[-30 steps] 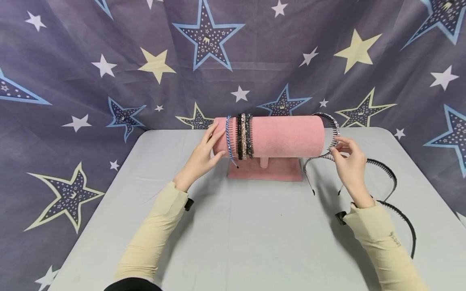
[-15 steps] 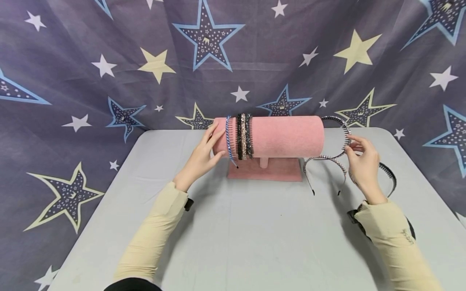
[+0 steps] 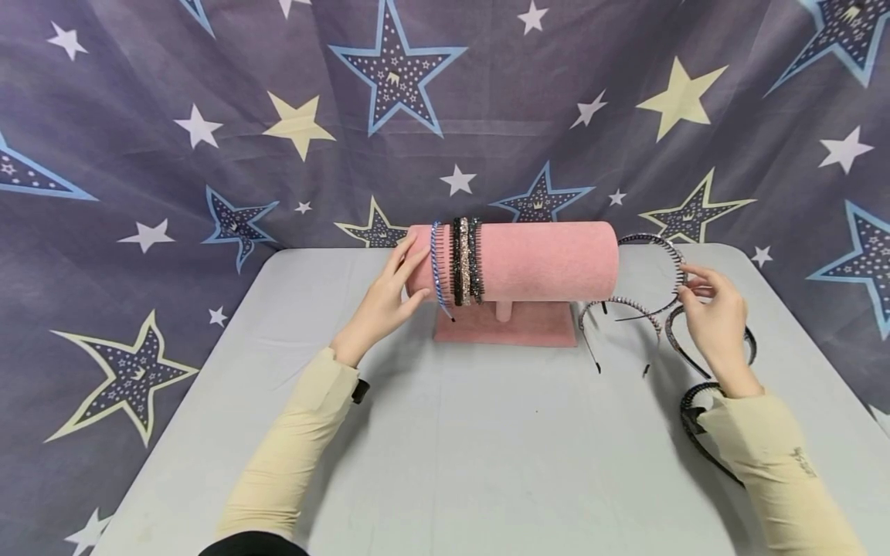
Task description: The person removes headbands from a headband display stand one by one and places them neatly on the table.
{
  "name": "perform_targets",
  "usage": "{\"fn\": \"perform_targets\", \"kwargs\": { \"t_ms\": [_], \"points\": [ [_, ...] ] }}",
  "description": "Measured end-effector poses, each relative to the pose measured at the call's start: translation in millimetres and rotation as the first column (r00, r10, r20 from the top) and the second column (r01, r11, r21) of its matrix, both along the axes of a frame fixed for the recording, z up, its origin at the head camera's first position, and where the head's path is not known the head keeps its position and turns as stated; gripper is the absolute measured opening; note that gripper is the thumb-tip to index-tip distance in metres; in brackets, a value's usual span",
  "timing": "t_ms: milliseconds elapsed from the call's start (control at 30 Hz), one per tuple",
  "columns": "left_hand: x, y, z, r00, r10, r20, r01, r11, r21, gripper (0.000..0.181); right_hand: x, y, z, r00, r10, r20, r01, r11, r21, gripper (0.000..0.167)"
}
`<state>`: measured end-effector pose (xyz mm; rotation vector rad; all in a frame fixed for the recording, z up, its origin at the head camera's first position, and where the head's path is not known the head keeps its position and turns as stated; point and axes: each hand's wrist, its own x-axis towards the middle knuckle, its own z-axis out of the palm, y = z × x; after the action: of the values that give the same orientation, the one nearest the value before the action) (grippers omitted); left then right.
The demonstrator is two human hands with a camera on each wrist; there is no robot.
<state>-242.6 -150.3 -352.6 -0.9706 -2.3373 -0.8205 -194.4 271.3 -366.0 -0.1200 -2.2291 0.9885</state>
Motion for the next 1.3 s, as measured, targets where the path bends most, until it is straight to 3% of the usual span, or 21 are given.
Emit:
{"fn": "perform_targets", "kwargs": {
  "t_ms": [600, 900, 1000, 1200, 1300],
  "points": [
    [-0.2, -0.4, -0.5, 1.000, -0.008, -0.016, 0.008, 1.000, 0.008, 0.061, 9.3, 28.5, -4.0, 0.980, 0.137, 0.144, -0.143, 0.989, 0.039, 0.028],
    [0.4, -0.5, 0.6, 1.000, -0.009, -0.017, 0.009, 1.000, -0.004, 0.061, 17.2, 45.6, -7.6, 0.916, 0.281, 0.286, -0.270, 0.960, -0.077, 0.030],
    [0.4, 0.1, 1.1, 1.000, -0.012, -0.017, 0.012, 1.000, 0.000, 0.060, 19.6, 49.6, -10.4, 0.894, 0.335, 0.297, -0.306, 0.942, -0.139, 0.028],
    [-0.2, 0.6, 0.6, 1.000, -0.014, -0.022, 0.014, 1.000, 0.013, 0.060, 22.8, 54.3, -15.4, 0.867, 0.404, 0.293, -0.356, 0.912, -0.203, 0.043],
    [-0.1, 0.5, 0.3, 1.000, -0.011, -0.022, 0.012, 1.000, 0.013, 0.060, 25.7, 55.5, -17.2, 0.840, 0.446, 0.309, -0.389, 0.892, -0.229, 0.046]
  ]
}}
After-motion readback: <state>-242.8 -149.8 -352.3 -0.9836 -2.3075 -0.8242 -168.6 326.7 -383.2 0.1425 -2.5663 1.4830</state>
